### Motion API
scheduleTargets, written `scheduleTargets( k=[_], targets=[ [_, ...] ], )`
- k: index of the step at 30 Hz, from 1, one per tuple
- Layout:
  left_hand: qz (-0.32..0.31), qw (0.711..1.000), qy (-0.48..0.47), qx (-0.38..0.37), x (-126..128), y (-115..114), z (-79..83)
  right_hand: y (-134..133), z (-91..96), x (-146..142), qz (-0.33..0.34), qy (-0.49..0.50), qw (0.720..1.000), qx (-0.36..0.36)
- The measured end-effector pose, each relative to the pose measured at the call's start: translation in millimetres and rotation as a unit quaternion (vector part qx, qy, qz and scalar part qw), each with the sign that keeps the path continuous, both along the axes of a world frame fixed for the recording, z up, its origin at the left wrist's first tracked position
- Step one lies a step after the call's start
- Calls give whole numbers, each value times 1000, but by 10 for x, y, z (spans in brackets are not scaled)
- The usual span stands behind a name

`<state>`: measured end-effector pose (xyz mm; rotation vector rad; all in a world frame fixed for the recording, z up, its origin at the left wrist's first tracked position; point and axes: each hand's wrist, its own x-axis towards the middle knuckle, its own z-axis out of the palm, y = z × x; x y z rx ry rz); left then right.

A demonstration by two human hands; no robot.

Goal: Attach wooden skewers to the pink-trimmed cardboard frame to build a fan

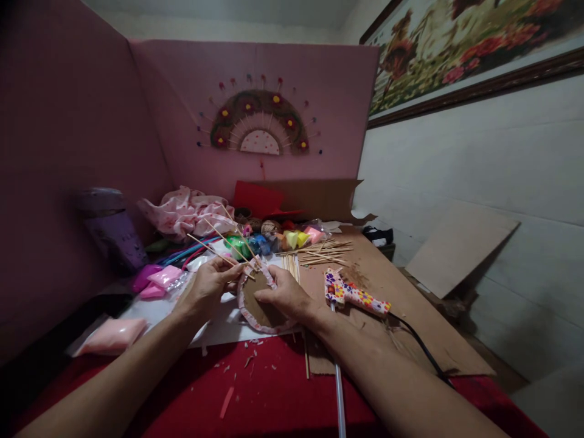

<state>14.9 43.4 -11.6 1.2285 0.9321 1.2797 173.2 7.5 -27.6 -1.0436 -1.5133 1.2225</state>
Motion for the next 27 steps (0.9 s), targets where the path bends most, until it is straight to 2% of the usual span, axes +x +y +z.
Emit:
scheduleTargets(
  k=[27],
  targets=[
    [6, 1000, 0, 2, 7, -13, 12, -11, 33, -6, 5, 10, 1000, -10]
  ],
)
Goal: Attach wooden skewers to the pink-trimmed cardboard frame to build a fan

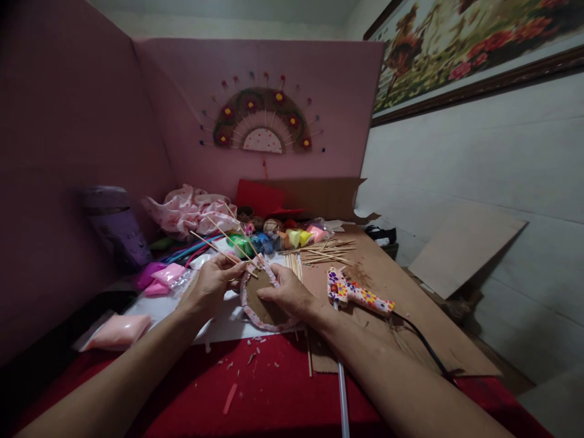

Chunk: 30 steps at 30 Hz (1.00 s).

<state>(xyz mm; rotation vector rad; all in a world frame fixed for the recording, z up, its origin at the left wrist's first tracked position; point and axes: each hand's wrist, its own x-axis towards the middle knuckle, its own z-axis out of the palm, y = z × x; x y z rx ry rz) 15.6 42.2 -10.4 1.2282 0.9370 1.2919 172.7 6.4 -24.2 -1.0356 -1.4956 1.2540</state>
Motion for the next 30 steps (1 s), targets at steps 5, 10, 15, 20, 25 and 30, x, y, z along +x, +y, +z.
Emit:
scheduleTargets(
  k=[5, 10, 15, 20, 25, 30],
  targets=[
    [-7, 1000, -2, -1, -10, 17, -23, -1, -10, -5, -2, -2, 1000, 7],
    [-9, 1000, -1, -1, -4, 13, -20, 5, -11, -2, 0, -3, 1000, 9],
    [-4, 1000, -3, 2, -3, 16, -16, 8, -16, -5, -8, -10, 1000, 14],
    [-5, 1000, 0, -2, -3, 4, 3, -12, 16, -17, -14, -24, 999, 22],
    [-8, 1000, 4, -5, -7, -5, 3, 11, -8, -10, -11, -24, 999, 32],
    [-8, 1000, 10, -3, -8, 12, -11, 33, -44, -8, -11, -19, 999, 26]
  ],
)
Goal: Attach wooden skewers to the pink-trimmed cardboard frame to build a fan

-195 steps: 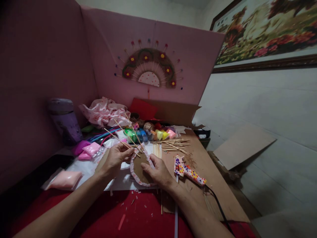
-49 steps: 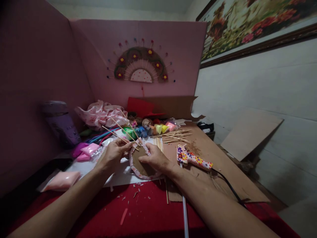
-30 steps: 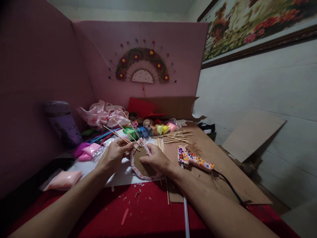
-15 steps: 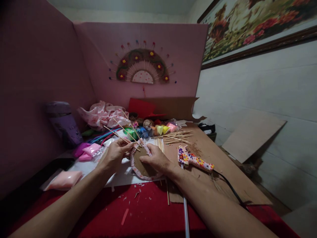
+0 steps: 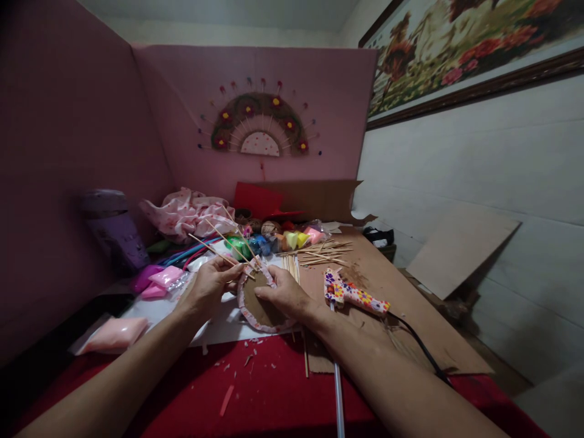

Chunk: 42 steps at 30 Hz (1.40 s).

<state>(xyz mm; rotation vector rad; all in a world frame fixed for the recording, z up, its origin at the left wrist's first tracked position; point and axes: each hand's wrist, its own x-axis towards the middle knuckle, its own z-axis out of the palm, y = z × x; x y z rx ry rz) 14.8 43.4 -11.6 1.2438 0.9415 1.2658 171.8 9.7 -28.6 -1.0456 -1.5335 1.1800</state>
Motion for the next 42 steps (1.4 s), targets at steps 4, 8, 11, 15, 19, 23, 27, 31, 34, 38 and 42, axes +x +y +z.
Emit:
scheduleTargets(
  k=[4, 8, 11, 15, 19, 23, 27, 31, 34, 38, 42],
  targets=[
    [2, 1000, 2, 0, 1, 4, -1, -5, -5, -3, 4, 14, 1000, -8],
    [8, 1000, 7, 3, 3, -4, 5, -5, -5, -2, -2, 10, 1000, -6],
    [10, 1000, 10, 3, 5, -14, 15, -3, -7, -1, 1, 12, 1000, -5],
    [4, 1000, 9, 2, 6, -26, 26, -6, -4, -1, 2, 7, 1000, -1],
    [6, 1000, 10, 3, 10, -27, 24, -13, 13, 0, 7, 4, 1000, -2],
    [7, 1000, 9, 2, 8, -22, 17, -20, 31, -2, 2, -1, 1000, -1],
    [5, 1000, 8, 8, -1, -9, 7, -20, 31, -3, 4, 3, 1000, -2],
    [3, 1000, 9, 9, 1, 1, 0, -15, 21, 1, 10, 10, 1000, -11],
    [10, 1000, 10, 12, 4, -3, 5, -13, 19, 3, 12, 6, 1000, -11],
    [6, 1000, 8, 10, 3, -19, 18, -13, 19, 2, 10, 4, 1000, -10],
    [7, 1000, 0, 5, 3, -21, 16, -10, 12, 0, 12, 8, 1000, -9]
  ],
)
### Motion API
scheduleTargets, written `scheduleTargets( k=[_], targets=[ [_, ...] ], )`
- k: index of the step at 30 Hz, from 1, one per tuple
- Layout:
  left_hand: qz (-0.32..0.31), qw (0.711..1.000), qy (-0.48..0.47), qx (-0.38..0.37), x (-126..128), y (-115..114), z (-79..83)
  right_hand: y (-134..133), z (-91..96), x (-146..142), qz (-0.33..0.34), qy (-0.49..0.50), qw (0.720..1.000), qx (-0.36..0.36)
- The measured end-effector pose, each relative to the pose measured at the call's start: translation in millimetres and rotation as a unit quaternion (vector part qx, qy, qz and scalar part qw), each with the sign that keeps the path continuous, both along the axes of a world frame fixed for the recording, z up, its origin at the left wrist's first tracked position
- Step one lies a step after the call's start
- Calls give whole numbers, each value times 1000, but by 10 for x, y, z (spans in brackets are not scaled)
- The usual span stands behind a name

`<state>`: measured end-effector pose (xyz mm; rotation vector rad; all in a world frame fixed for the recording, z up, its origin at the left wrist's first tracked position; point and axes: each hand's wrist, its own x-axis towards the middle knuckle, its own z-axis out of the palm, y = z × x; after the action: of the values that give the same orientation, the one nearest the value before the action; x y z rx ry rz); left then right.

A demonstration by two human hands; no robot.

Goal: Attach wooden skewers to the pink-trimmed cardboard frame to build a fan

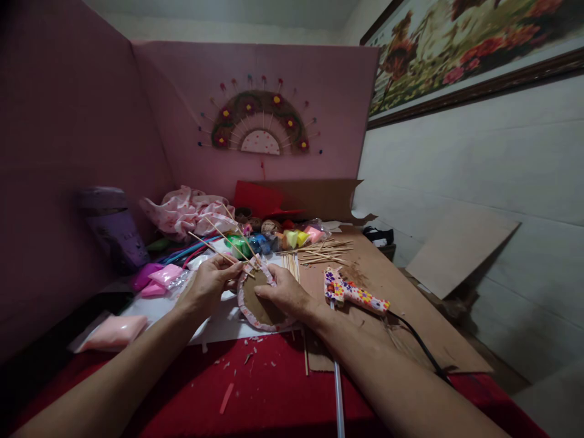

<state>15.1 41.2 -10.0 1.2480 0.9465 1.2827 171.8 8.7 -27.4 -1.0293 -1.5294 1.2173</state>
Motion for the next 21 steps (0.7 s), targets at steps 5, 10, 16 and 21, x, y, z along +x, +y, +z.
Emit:
scheduleTargets(
  k=[5, 10, 16, 21],
  targets=[
    [-5, 1000, -3, 10, -2, 22, -16, -2, 5, -2, -1, 2, 1000, 2],
    [-6, 1000, -7, 13, 3, 21, -13, -6, 5, -1, 9, 21, 1000, -12],
    [-1, 999, -32, 7, 15, 19, -8, -13, -6, 1, 18, 46, 999, -16],
    [-5, 999, -42, 7, 14, 34, -22, -27, 6, -4, 16, 44, 999, -27]
  ],
)
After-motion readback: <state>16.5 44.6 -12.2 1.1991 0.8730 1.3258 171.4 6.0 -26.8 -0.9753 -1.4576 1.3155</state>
